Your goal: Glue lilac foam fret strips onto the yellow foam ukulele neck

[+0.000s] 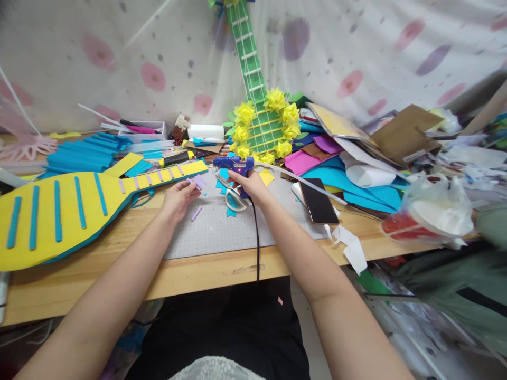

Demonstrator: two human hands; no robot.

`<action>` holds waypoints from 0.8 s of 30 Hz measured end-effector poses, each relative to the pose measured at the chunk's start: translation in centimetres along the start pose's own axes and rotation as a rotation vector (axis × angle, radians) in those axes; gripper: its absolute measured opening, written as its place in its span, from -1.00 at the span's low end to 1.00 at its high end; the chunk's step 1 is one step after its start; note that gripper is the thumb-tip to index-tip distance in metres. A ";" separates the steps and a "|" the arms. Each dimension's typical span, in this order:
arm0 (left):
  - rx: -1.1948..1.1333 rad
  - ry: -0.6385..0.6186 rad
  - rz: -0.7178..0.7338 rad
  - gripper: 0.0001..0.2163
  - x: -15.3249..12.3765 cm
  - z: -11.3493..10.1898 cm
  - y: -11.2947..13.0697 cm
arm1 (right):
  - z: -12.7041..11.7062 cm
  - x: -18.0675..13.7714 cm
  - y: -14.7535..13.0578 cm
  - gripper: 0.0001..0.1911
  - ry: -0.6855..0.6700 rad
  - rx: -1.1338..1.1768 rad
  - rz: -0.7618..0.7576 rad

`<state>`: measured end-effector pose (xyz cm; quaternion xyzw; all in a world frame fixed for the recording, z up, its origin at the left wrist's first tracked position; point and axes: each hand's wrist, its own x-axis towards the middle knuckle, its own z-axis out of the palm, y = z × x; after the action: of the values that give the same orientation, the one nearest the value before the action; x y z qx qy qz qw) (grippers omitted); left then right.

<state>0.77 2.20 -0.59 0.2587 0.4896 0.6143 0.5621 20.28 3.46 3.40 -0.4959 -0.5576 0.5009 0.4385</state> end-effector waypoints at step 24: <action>-0.060 -0.017 0.091 -0.75 0.1 -0.1 0.2 | -0.1 -0.3 -0.1 -0.69 -0.110 -0.133 -0.021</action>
<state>0.54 2.31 -0.55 0.2689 0.4541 0.6514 0.5452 20.41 3.15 3.53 -0.4898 -0.6182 0.4845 0.3784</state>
